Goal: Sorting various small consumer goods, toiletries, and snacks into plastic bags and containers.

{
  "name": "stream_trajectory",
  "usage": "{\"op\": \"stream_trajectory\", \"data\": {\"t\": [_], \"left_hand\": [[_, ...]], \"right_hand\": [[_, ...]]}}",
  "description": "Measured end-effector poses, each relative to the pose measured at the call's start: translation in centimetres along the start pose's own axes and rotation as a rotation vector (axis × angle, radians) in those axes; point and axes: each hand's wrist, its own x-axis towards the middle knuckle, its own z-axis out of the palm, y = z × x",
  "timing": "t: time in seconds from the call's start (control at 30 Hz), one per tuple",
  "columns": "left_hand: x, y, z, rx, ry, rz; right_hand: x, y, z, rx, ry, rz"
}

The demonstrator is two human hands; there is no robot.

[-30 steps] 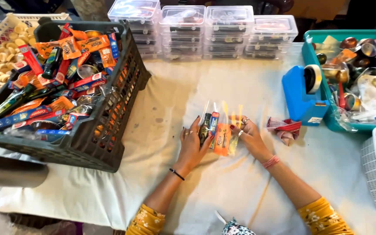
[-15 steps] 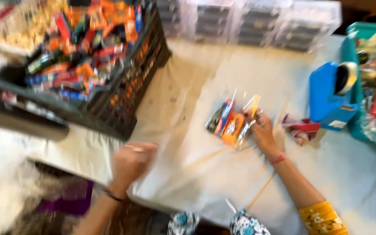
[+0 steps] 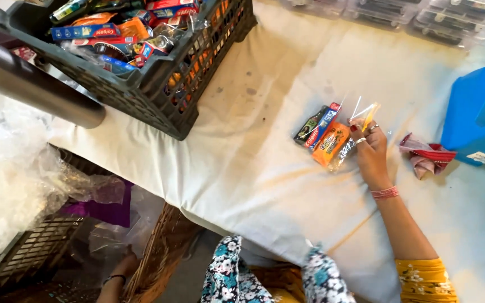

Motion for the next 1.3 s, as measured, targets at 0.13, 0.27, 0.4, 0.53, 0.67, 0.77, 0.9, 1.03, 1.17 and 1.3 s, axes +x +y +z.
{"op": "stream_trajectory", "data": {"t": [0.13,0.27,0.4,0.53,0.67,0.77,0.9,1.03,1.17,1.3], "left_hand": [[1.8,0.2,0.6,-0.225,0.105,-0.027],[-1.7,5.0,-5.2,-0.106,0.139,-0.361],[-0.2,7.4,-7.6,-0.130,0.695,-0.093],[-0.6,11.7,-11.6,-1.344,0.152,-0.209],[6.8,8.9,-7.2,-1.426,0.295,-0.133],[8.3,5.8,-7.0,-0.887,0.290,0.051],[2.6,4.0,-14.0,-0.801,0.297,0.002],[-14.2,10.9,-27.1,-0.238,0.566,-0.049],[-29.6,17.6,-31.6,-0.669,0.800,0.175],[-30.0,23.8,-31.9,-0.813,0.896,0.397]], "right_hand": [[-0.2,0.6,0.2,-0.019,0.000,-0.022],[-1.2,0.1,1.2,-0.072,0.042,-0.240],[-2.0,-0.1,0.8,-0.490,0.161,-0.282],[-1.9,-0.4,1.0,-0.797,0.192,-0.401],[-2.2,-1.6,1.7,-0.842,0.131,-0.461],[-2.5,-2.0,2.1,-0.984,0.131,-0.491],[-3.1,-2.2,2.6,-0.993,0.143,-0.506],[-3.8,-2.4,3.8,-1.021,0.127,-0.614],[-6.7,-5.4,8.1,-0.655,-0.089,-0.720],[-10.7,-7.9,11.3,-0.410,-0.275,-0.634]]}}
